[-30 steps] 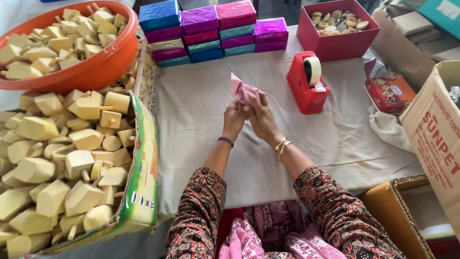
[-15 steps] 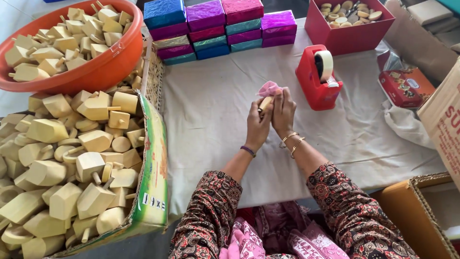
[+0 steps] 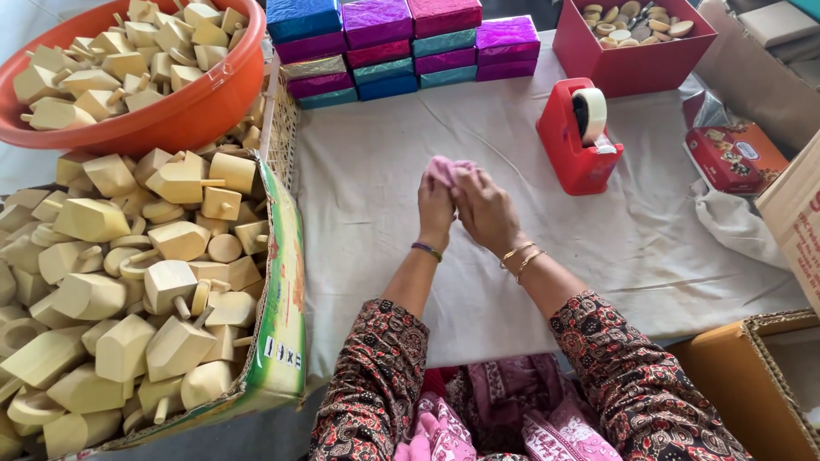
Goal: Wrapping a small box in purple paper and then cleaning and polishing wooden spinning tops using a cloth.
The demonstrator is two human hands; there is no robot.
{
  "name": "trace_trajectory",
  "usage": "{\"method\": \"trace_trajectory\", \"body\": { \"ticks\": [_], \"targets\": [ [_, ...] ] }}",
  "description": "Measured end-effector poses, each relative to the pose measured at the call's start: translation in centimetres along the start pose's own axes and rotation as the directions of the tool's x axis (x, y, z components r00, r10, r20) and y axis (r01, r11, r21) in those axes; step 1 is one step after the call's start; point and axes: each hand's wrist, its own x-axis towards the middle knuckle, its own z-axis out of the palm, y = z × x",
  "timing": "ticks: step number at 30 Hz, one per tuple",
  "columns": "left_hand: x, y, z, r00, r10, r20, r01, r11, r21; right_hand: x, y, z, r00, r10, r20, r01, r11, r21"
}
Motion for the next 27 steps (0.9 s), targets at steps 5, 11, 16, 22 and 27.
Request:
{"method": "trace_trajectory", "body": {
  "ticks": [5, 11, 16, 22, 27],
  "targets": [
    [-5.0, 6.6, 2.8, 0.922, 0.387, 0.003, -0.346, 0.822, 0.452, -2.4, 5.2, 2.5, 0.854, 0.491, 0.173, -0.509, 0.715, 0.479],
    [-6.5, 9.0, 3.4, 0.643, 0.676, 0.361, -0.743, 0.433, 0.510, -2.2, 7.9, 1.9, 0.511, 0.660, 0.550, -0.733, 0.000, 0.681],
    [-6.8, 9.3, 3.2, 0.516, 0.696, 0.500, -0.834, 0.276, 0.477, -2.5, 8.2, 2.1, 0.509, 0.763, 0.399, -0.664, 0.054, 0.745],
    [-6.8, 7.2, 4.2, 0.750, 0.534, 0.392, -0.661, 0.566, 0.494, -3.8, 10.5, 3.1, 0.681, 0.725, -0.106, -0.435, 0.516, 0.738],
    [-5.4, 7.9, 3.9, 0.982, 0.170, 0.080, -0.187, 0.937, 0.294, -1.7, 6.4, 1.1, 0.864, 0.404, -0.300, -0.298, 0.891, 0.343]
  ]
}}
